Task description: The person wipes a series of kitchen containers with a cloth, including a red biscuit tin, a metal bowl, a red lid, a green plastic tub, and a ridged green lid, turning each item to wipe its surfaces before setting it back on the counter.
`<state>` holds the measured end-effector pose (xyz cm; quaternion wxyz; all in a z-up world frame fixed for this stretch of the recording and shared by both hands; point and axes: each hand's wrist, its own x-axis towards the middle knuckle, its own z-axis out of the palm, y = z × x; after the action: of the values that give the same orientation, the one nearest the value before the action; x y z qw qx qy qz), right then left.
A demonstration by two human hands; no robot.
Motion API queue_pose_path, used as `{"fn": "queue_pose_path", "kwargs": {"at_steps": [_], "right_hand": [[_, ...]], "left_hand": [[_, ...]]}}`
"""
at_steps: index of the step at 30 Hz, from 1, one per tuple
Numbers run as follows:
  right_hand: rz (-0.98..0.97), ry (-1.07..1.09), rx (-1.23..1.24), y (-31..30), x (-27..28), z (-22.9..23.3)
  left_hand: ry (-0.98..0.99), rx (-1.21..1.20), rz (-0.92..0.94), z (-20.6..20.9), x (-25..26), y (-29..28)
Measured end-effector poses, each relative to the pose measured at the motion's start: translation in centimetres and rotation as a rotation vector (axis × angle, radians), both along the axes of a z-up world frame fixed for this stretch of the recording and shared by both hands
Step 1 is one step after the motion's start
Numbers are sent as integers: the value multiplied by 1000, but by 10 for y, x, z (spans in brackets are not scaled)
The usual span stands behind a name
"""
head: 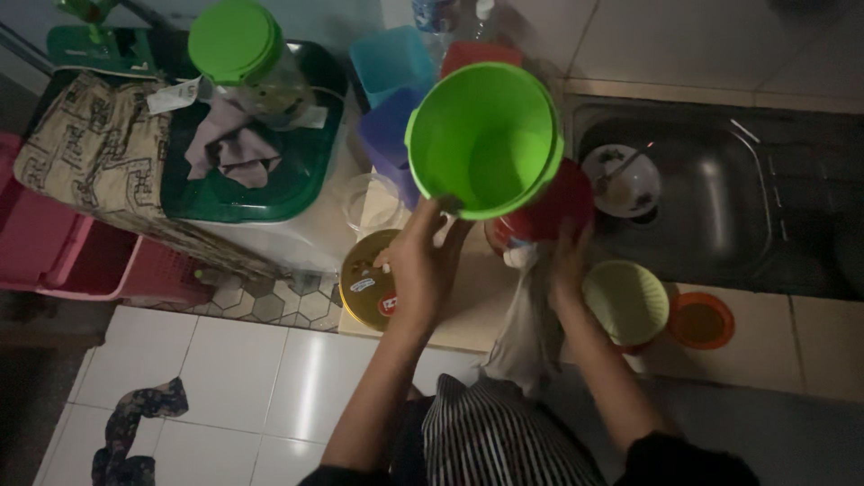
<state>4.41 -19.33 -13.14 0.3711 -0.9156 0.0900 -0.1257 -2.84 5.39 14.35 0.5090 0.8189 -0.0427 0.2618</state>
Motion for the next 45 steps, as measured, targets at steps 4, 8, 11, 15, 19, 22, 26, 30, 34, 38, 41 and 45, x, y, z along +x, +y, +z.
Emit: {"fn": "queue_pose_path", "kwargs": {"at_steps": [4, 8, 11, 15, 19, 22, 26, 30, 34, 38, 41, 45], "right_hand": [[-47, -68, 788, 14, 37, 1], [26, -289, 770, 26, 63, 19], [-28, -162, 720, 28, 52, 34], [-148, 65, 919, 27, 7, 84], [-296, 312, 1245, 25, -53, 171], [-250, 239, 1440, 15, -82, 229], [47, -263, 1452, 11, -88, 269], [310, -580, 1067, 51, -77, 266], [499, -612, 217, 83, -88, 253], [380, -339, 267, 69, -71, 251], [328, -304, 460, 68, -59, 246], [278, -480, 184, 88, -85, 228]], "left_hand": [[-35, 56, 76, -8, -15, 6], [-81, 68, 96, -14, -24, 10], [-115, 133, 143, -21, -28, 16], [29, 29, 169, -30, -34, 27], [155, -237, 96, -36, -43, 34], [170, -336, 52, -39, -51, 34], [294, -488, -22, -43, -61, 21], [280, -725, -202, -49, -76, -11], [227, -714, -125, -53, -82, -11], [192, -729, -82, -52, -89, -2], [188, -810, -88, -49, -94, -7], [198, -689, -13, -46, -91, -15]]}}
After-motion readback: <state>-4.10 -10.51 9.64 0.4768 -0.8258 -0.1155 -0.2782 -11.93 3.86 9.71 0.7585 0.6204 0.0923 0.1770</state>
